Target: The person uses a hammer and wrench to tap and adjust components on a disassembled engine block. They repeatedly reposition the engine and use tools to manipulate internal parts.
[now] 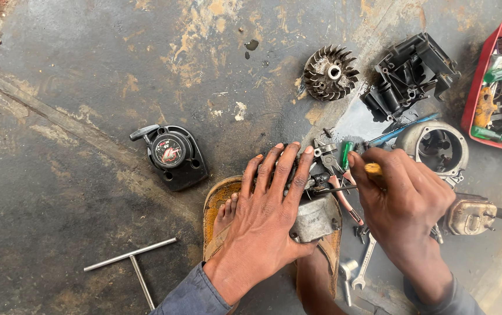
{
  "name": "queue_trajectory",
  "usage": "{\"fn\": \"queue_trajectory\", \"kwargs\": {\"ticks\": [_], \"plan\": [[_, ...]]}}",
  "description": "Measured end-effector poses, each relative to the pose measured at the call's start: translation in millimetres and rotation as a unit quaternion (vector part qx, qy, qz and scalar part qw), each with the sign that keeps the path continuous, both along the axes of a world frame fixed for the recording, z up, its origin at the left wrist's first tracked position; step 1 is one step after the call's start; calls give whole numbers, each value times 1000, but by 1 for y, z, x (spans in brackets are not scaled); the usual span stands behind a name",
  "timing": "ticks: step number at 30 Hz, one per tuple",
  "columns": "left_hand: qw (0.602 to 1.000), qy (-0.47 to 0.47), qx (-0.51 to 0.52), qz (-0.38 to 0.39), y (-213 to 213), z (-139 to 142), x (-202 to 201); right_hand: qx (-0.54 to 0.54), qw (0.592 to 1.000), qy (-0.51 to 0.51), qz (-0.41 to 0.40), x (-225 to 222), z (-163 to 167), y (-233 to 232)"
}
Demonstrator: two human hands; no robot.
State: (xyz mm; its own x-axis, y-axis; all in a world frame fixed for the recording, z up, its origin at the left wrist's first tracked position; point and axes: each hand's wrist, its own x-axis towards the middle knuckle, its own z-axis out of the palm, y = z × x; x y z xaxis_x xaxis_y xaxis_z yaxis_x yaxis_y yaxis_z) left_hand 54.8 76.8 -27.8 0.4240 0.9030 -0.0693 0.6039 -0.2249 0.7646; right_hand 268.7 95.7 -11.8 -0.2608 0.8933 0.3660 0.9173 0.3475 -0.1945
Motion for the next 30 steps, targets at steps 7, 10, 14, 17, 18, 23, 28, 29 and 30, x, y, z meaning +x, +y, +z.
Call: {"fn": "queue_trajectory", "kwargs": {"ticks": [7, 10, 14, 17, 18, 23, 28, 29, 30], "plan": [[1000, 18, -6, -3, 2, 6, 0, 35, 995, -91, 19, -31, 25, 13], [998, 68, 1, 2, 1, 10, 5, 9, 973, -231, 8, -51, 42, 6], [997, 65, 27, 36, -3, 14, 11, -115, 929, -352, -16, -66, 54, -16], [997, 72, 13, 40, -3, 13, 12, -204, 910, -355, -59, -71, 55, -24], [996, 79, 3, 38, -4, 14, 12, -188, 922, -330, -76, -73, 55, -25], [997, 41, 27, 57, -5, 13, 11, -125, 969, -210, -36, -75, 55, -10], [999, 30, -5, 35, 1, 8, 13, -100, 992, -53, 48, -52, 48, 8], [999, 16, 4, 34, 2, 7, 13, -112, 991, -43, 57, -46, 46, 9], [999, 4, 14, 34, 4, 6, 14, -123, 990, -32, 68, -41, 43, 11]]}}
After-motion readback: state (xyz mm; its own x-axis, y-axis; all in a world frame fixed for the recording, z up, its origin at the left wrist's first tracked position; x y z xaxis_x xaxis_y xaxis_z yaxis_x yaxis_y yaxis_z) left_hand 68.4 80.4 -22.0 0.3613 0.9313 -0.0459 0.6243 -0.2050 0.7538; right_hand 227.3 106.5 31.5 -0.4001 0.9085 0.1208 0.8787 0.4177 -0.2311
